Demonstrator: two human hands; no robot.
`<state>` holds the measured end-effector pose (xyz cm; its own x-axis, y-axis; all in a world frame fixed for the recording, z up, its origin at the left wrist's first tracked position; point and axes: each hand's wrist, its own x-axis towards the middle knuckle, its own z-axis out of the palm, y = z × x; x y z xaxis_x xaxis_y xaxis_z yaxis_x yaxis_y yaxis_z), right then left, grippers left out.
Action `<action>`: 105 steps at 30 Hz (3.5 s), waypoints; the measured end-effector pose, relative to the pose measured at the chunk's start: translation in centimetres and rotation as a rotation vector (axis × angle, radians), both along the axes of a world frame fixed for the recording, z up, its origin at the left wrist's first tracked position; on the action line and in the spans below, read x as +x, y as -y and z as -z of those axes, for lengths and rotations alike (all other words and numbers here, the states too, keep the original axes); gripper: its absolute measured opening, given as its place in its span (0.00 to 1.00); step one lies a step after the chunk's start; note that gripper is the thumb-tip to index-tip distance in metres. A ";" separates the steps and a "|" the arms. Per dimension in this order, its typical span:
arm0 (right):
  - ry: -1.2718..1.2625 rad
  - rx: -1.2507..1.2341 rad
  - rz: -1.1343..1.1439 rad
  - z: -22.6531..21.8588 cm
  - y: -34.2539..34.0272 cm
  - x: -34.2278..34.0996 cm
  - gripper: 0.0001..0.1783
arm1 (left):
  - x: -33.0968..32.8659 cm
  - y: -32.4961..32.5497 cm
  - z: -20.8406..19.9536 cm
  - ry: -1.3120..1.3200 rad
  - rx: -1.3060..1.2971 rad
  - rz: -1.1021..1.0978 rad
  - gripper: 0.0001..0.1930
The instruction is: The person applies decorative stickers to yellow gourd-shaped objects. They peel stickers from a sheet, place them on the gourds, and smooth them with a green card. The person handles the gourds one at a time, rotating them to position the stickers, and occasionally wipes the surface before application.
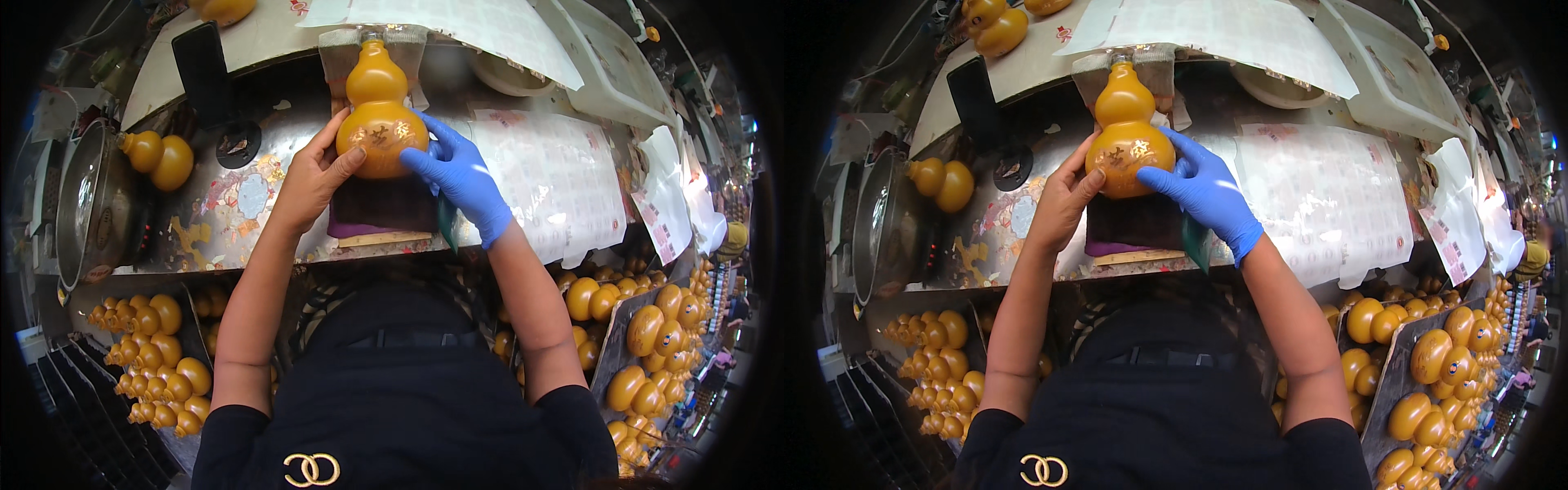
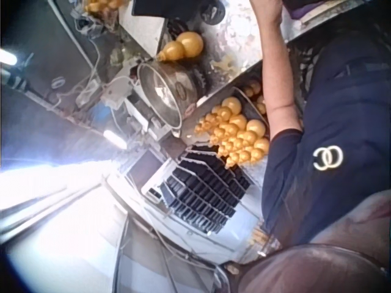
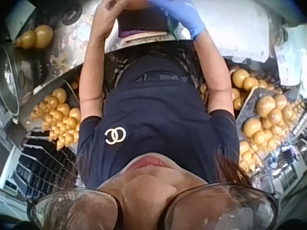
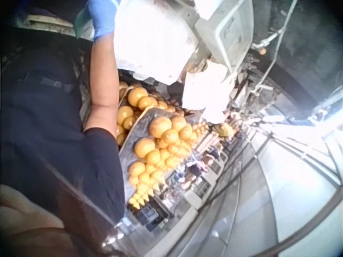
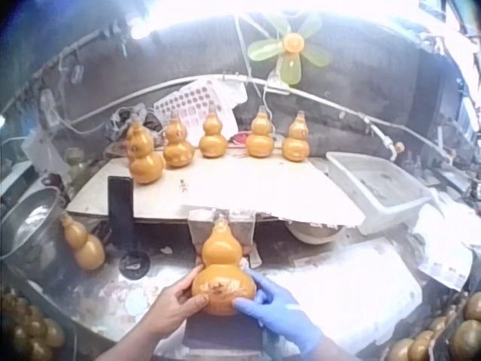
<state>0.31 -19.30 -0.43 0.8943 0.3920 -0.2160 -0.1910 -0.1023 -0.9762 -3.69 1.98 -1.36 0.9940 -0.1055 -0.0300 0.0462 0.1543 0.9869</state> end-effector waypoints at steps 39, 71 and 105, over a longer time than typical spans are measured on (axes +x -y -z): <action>0.402 0.020 0.522 1.8 -2.1 -6.1 0.16 | 0.0 0.5 -0.5 -0.002 0.049 0.039 0.38; -0.219 0.080 -0.091 -1.9 -0.1 2.0 0.29 | 1.2 0.9 -0.6 -0.184 -0.101 0.027 0.34; -0.128 -0.116 -0.202 -2.8 0.1 2.4 0.41 | 3.0 1.9 -1.6 -0.139 -0.056 -0.108 0.37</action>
